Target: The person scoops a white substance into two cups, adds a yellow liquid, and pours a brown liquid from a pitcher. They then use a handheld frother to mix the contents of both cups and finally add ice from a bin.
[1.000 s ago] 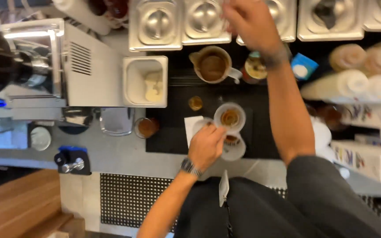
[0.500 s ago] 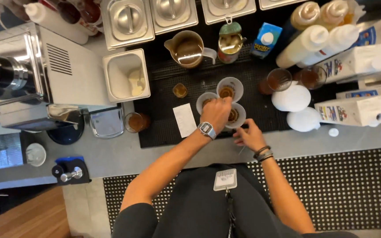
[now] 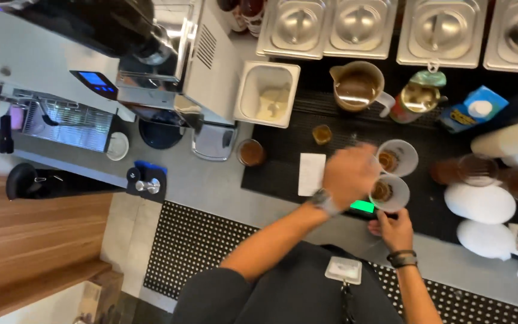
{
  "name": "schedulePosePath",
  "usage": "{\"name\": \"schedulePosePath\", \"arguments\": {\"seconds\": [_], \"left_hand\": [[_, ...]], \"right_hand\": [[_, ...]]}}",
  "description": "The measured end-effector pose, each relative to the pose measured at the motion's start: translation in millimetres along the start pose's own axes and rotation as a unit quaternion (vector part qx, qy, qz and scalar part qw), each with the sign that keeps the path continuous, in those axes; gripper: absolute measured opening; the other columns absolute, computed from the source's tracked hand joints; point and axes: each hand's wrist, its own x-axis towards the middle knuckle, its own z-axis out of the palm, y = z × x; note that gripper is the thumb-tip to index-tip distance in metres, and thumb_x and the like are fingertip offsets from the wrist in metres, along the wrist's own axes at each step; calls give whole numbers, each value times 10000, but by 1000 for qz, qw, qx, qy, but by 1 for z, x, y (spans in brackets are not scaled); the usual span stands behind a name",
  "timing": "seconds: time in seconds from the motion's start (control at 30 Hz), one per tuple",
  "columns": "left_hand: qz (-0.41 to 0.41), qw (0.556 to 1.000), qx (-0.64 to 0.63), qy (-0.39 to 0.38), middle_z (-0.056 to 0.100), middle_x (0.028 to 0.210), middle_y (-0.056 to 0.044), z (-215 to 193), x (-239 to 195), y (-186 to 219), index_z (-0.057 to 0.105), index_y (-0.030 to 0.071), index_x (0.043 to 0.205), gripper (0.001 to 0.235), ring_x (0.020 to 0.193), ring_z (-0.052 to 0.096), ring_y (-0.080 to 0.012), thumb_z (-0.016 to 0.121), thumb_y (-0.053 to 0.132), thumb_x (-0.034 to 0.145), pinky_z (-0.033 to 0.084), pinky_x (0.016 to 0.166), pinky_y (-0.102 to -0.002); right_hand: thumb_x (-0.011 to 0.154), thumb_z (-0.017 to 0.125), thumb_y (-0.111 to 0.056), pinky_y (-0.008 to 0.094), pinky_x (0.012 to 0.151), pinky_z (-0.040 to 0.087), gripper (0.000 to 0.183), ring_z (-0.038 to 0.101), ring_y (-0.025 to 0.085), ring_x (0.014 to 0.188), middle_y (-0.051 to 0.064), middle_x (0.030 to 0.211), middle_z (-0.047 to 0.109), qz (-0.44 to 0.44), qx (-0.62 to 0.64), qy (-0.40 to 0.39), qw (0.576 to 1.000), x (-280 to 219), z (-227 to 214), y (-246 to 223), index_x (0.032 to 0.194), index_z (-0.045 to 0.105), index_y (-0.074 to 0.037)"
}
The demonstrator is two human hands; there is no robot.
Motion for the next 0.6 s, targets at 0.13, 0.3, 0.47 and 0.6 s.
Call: {"name": "schedulePosePath", "arguments": {"seconds": [0.13,0.3,0.47,0.6], "left_hand": [[-355,697,-608,139,580,1041,-108,9,-7,-150,378,132,1327,484,787,673,-193,599,294,928,622,660,-261],[-528,585,-583,197,528,1029,-174,-58,62,-170,426,51,1154,364,938,600,-342,555,291,914,554,843,-532],[-481,631,-561,237,629,1043,-203,-51,78,-182,529,-28,1021,176,898,632,-295,571,86,894,599,685,-446],[-441,654,-566,241,665,1077,-150,-52,62,-183,584,4,1109,258,903,650,-255,578,66,858,593,665,-391]], "right_hand": [[1003,608,-176,372,487,528,291,641,268,551,192,666,640,-85,-92,102,987,-8,13,24,1098,399,3],[1001,551,-320,411,656,397,269,488,247,635,82,710,523,-150,-234,158,948,-38,46,55,886,489,-85],[908,555,-341,370,537,353,333,471,194,466,33,498,478,-289,-329,1,899,-78,100,-58,649,482,-146],[921,569,-290,278,536,441,185,560,132,548,-19,679,627,-432,-327,17,840,-75,120,-184,820,625,-145]]}}
